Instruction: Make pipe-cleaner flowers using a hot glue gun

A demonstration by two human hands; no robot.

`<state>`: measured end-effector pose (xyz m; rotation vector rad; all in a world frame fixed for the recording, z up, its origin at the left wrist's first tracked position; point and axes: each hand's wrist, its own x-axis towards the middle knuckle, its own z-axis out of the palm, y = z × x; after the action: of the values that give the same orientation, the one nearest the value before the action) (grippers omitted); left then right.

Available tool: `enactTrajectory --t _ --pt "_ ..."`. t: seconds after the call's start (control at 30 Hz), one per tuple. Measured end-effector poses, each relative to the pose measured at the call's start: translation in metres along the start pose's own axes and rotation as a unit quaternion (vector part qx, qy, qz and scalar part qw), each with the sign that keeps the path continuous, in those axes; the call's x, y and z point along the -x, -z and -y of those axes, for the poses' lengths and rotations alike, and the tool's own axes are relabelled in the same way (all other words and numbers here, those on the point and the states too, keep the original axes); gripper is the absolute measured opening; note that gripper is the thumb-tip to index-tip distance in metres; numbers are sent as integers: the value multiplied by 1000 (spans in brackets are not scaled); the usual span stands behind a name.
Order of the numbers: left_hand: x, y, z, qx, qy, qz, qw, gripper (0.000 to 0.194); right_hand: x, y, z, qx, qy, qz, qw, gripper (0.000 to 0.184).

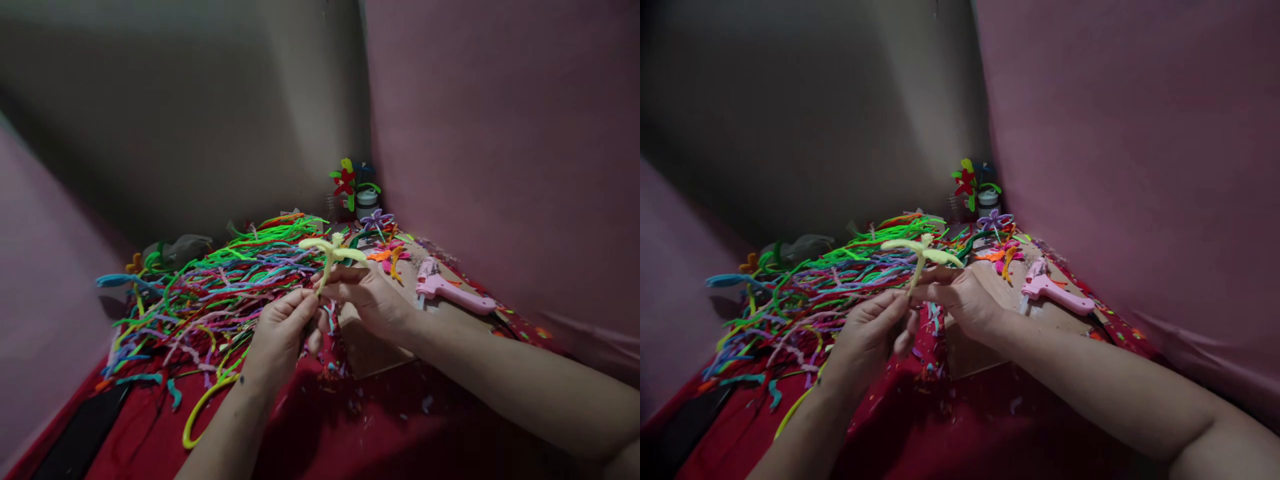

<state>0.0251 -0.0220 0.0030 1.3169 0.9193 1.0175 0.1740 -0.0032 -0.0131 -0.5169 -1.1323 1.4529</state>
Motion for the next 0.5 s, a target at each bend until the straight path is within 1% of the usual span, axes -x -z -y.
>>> enactTrajectory --t 0.07,0.1,0.13,0.2,0.27,0.33,0.4,0.5 --pt "-2 3 -3 -64 -55 -54 995 19 -4 6 7 -6 -1 -25 1000 5" --pt "-4 6 -4 -83 -70 -82 991 20 -6 9 11 -15 -7 -32 999 5" --pt "-7 10 -3 -94 -74 -105 987 21 -8 11 16 -31 -12 -40 999 4" --pt "-12 17 1 -116 -57 -132 983 21 -11 16 23 -57 -31 -59 996 3" --pt "-18 22 10 -162 -32 -141 976 20 -11 19 28 -61 -51 -69 994 4" --pt "-23 23 20 -235 -25 -137 962 17 -8 22 29 -53 -57 -57 995 7" --pt "-25 21 29 -318 -47 -123 939 16 -5 26 29 -40 -47 -41 997 11" --pt "-28 14 31 -425 -69 -104 896 24 -1 33 27 -30 -28 -52 998 12"
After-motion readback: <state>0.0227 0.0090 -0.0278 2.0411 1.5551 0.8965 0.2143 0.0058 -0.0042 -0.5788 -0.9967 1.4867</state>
